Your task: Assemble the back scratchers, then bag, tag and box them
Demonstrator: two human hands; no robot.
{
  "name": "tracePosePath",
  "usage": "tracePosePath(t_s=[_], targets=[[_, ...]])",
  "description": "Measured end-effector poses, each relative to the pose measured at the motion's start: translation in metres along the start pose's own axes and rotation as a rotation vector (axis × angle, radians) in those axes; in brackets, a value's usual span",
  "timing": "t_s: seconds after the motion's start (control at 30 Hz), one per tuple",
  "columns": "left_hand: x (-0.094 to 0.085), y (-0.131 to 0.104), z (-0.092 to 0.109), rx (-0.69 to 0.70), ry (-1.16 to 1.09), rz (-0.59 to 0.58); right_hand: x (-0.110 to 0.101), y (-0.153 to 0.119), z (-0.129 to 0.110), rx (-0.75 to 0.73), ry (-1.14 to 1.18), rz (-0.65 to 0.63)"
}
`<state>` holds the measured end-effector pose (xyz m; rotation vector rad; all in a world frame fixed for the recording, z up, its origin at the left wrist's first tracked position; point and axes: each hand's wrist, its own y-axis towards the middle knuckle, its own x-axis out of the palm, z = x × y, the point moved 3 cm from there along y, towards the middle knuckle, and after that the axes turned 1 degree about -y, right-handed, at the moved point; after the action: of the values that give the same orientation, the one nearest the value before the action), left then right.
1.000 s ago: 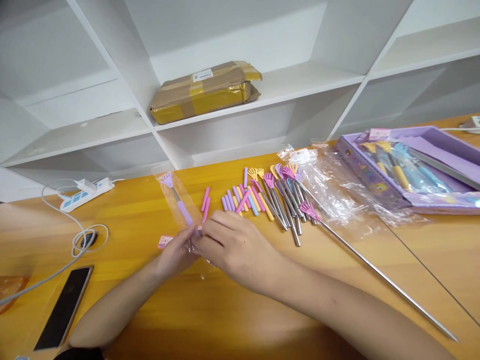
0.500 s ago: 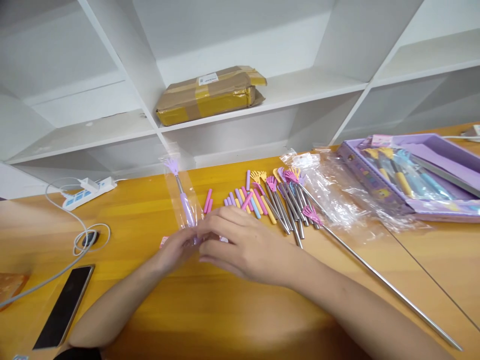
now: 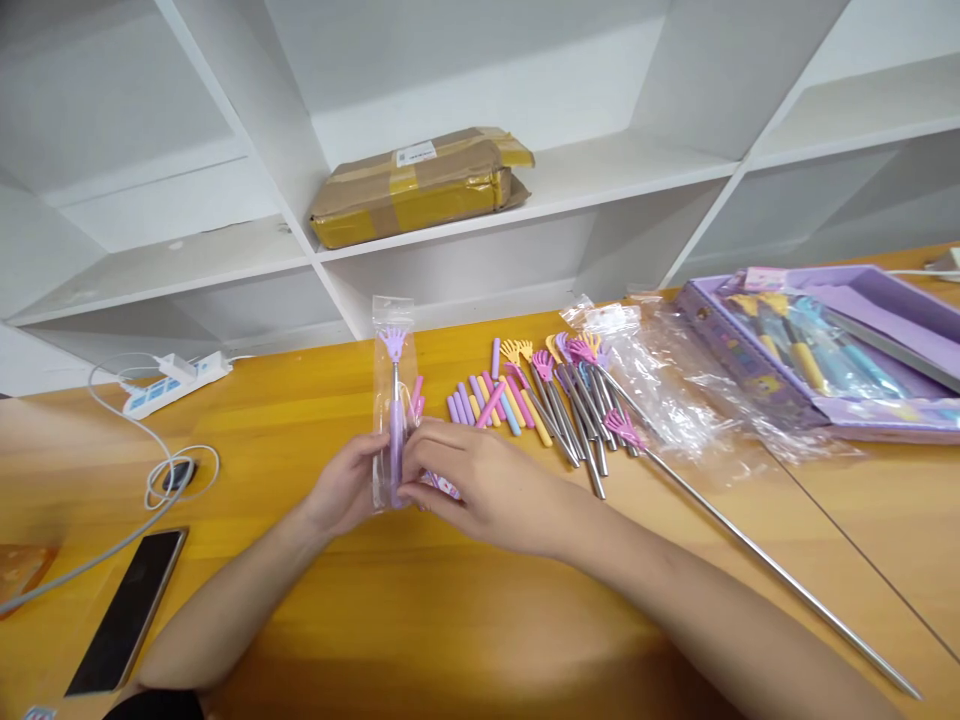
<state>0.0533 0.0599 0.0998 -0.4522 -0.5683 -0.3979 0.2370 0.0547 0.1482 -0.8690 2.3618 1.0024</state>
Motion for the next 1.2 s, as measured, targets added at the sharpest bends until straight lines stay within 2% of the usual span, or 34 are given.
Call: tracePosePath(t_s=[0.1, 0.23, 0.4, 0.6, 0.77, 1.0, 1.1, 1.2], targets=[[-0.002, -0.002, -0.001, 0.013, 0.057, 0.058, 0.002, 0.000, 0.000, 0.043, -0.044, 0.003], [0.006, -0.004, 0.003, 0.056, 0.177, -0.027, 0.003, -0.001, 0.001, 0.104, -0.071, 0.007], [0.006, -0.005, 0.006, 0.088, 0.247, -0.039, 0.003, -0.002, 0.001, 0.171, -0.081, -0.004], [0.001, -0.010, 0.008, 0.106, 0.403, -0.161, 0.000, -0.002, 0.000, 0.164, -0.095, 0.008], [0.001, -0.011, 0.011, 0.162, 0.434, -0.164, -0.003, -0.004, 0.003, 0.147, -0.107, 0.045], [0.005, -0.016, 0.014, 0.122, 0.501, -0.200, -0.004, -0.006, 0.006, 0.116, -0.165, 0.066], [0.006, -0.014, 0.015, 0.142, 0.541, -0.180, -0.003, -0.006, 0.011, 0.125, -0.158, 0.087], [0.002, -0.010, 0.015, 0.196, 0.582, -0.091, -0.003, -0.006, 0.019, 0.187, -0.122, 0.129]])
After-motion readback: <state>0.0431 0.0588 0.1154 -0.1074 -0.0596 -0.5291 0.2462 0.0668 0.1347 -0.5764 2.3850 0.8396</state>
